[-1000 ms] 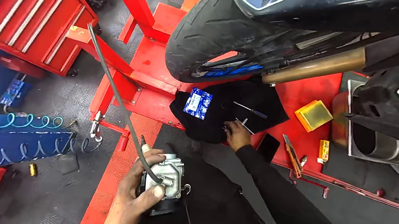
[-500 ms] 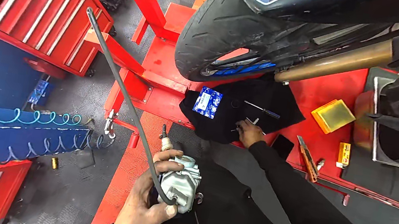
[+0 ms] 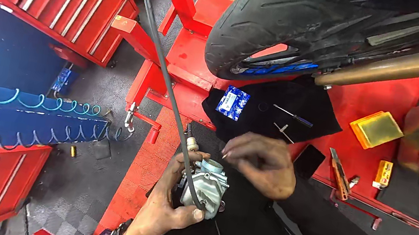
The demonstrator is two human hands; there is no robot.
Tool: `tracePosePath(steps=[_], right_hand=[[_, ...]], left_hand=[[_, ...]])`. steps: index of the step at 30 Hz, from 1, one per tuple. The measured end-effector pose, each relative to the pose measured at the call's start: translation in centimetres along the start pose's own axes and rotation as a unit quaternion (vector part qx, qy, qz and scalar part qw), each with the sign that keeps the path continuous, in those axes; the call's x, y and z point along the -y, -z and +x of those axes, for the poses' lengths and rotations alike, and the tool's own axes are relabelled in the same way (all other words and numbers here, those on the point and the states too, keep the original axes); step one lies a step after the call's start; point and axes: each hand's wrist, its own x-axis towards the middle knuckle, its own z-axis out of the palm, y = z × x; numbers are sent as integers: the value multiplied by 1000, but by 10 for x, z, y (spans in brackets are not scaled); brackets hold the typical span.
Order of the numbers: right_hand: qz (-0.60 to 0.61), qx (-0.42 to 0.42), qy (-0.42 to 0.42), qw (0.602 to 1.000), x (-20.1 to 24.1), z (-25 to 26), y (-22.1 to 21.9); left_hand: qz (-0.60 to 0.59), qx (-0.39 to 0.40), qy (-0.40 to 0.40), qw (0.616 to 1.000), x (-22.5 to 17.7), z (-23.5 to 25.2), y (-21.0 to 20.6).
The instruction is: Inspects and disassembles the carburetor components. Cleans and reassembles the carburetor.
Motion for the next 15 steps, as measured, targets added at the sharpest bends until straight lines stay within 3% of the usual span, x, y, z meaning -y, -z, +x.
tracePosePath(steps=[3, 6, 11, 15], right_hand=[[40, 90, 72, 992, 20, 17, -8], [-16, 152, 94, 984, 13, 20, -4], [-111, 185, 129, 968, 14, 21, 1], [-60, 180, 46, 981, 15, 16, 1]], left_hand=[[2, -1, 29, 1000, -2, 4, -2], [14, -9, 56, 998, -4, 7, -3], [2, -9, 86, 996, -5, 10, -5], [-5, -9, 90, 996, -3, 9, -4]])
